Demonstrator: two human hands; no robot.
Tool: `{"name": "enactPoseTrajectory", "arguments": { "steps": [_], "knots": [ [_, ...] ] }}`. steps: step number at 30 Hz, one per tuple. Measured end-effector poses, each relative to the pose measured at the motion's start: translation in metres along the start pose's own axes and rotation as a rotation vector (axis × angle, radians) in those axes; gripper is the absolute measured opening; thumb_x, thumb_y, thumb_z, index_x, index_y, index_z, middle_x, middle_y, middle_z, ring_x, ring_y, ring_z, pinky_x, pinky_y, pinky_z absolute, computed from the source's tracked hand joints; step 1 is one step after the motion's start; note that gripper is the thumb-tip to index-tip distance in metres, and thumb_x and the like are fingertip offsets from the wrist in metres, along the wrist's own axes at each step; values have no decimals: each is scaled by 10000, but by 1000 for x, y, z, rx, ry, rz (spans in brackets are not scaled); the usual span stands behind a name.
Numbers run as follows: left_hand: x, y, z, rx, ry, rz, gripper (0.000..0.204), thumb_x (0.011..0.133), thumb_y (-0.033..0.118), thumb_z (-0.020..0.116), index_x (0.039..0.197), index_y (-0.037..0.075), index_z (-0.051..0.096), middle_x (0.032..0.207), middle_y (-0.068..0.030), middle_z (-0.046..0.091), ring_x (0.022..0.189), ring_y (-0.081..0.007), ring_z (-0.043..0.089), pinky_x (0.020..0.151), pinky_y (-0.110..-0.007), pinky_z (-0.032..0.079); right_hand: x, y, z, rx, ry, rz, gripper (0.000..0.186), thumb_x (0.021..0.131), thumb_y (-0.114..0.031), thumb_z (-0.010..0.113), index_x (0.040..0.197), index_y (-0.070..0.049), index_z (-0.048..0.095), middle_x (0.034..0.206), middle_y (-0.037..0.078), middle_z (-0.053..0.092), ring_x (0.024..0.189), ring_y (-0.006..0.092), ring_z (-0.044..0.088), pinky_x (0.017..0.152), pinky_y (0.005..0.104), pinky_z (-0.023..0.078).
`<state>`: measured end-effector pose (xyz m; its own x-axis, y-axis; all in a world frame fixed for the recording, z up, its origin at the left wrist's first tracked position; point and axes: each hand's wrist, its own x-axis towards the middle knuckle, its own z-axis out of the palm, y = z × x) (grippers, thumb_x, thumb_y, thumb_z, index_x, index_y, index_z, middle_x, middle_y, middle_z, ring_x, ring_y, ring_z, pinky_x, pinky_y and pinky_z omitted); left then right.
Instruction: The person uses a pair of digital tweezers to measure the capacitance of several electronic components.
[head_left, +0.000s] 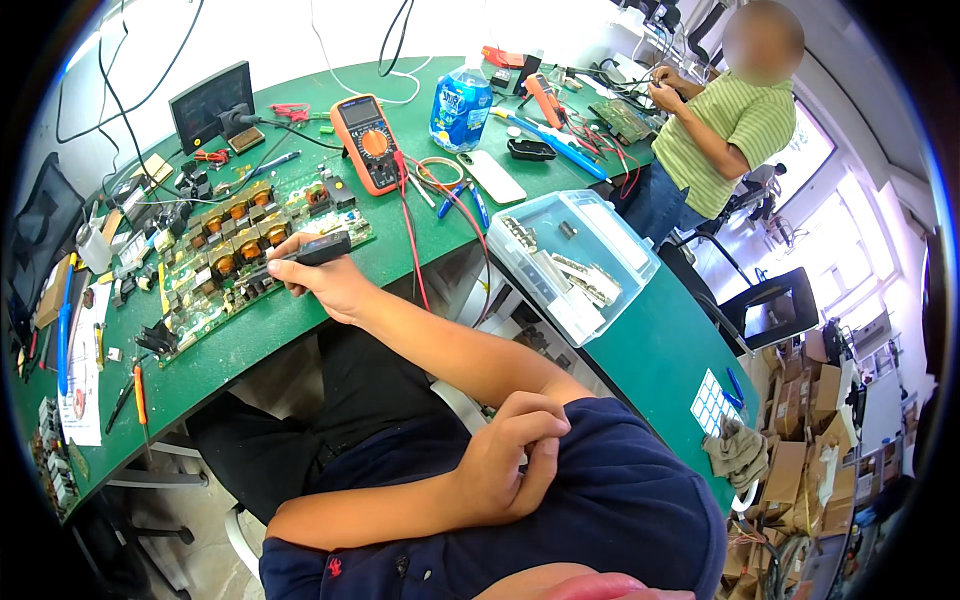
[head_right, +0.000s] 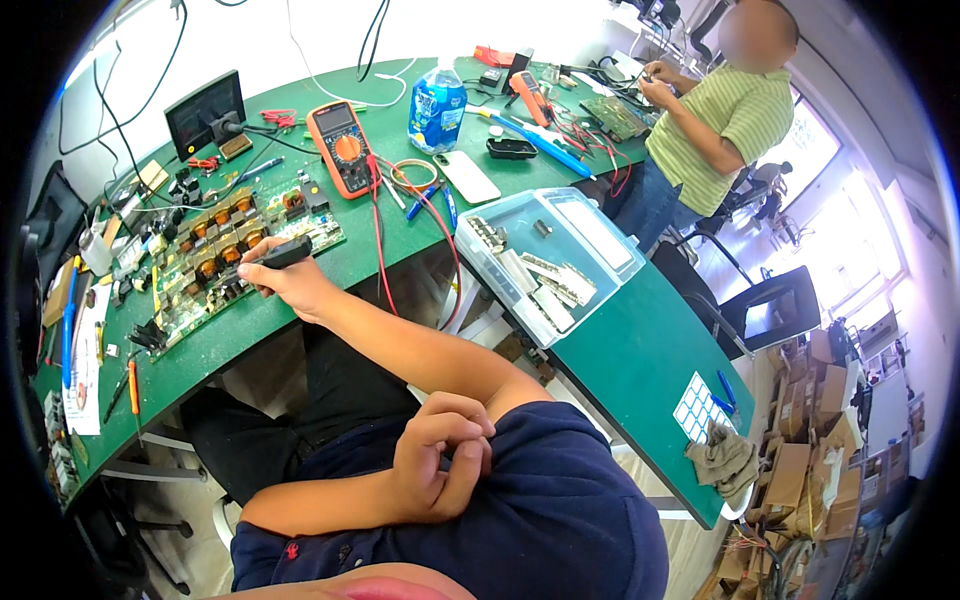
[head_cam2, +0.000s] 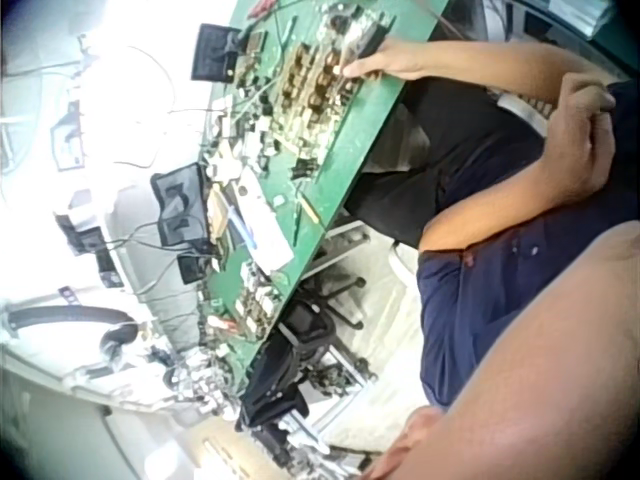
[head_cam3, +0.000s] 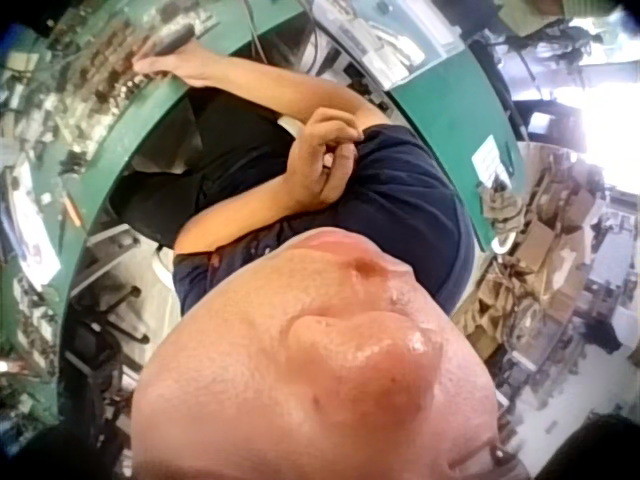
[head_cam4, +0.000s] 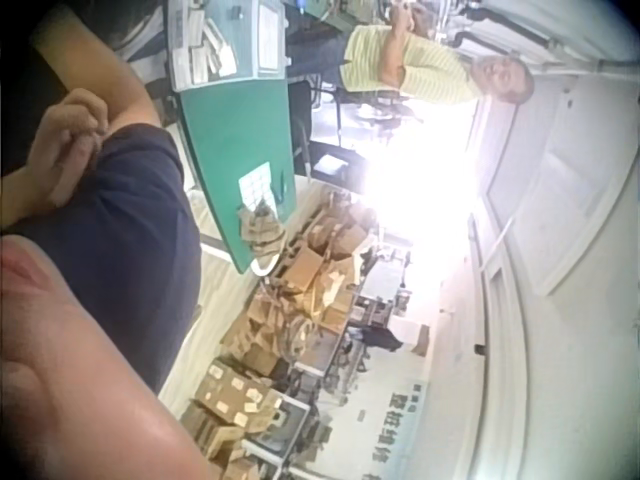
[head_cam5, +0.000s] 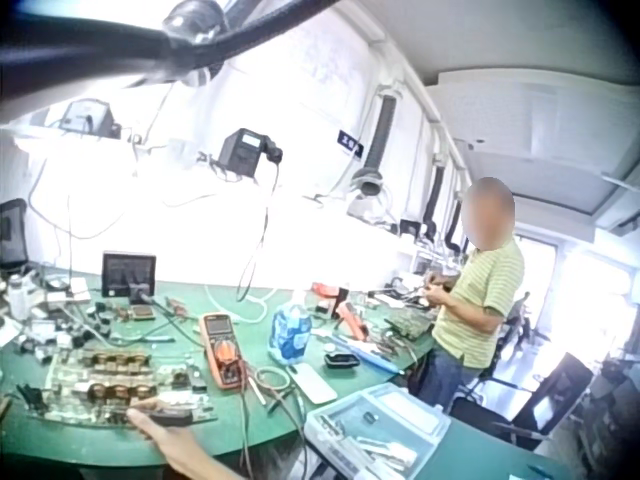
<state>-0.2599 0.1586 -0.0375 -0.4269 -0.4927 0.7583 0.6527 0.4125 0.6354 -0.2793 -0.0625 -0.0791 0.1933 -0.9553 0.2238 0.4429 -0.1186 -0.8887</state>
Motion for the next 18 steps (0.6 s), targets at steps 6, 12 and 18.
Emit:
{"name": "enactPoseTrajectory", "arguments": {
  "steps": [6, 12, 18],
  "knots": [
    [0, -9, 14, -96, 37, 12, 312, 925, -73, 462, 1205, 26, 369, 1079, -185, 487, 646, -63, 436, 578, -175, 402, 0, -2, 3, 11, -3, 3, 165, 830, -116, 734, 909, -63, 599, 785, 8, 592, 665, 88, 541, 577, 242, 434],
    [3, -13, 18, -132, 27, 31, 358, 927, -69, 472, 1249, 23, 347, 1069, -187, 491, 636, -61, 411, 573, -178, 388, 0, 1, -3, -3, -19, -2, 198, 840, -131, 728, 981, -41, 621, 825, 19, 612, 694, 87, 553, 596, 234, 452],
    [0, -13, 15, -124, 43, 14, 400, 918, -69, 489, 1266, 28, 318, 1079, -187, 474, 612, -69, 416, 571, -181, 396, 0, -2, 0, 14, -20, -15, 180, 828, -125, 734, 941, -55, 614, 781, 13, 597, 670, 90, 547, 582, 237, 438]
  ]
}}
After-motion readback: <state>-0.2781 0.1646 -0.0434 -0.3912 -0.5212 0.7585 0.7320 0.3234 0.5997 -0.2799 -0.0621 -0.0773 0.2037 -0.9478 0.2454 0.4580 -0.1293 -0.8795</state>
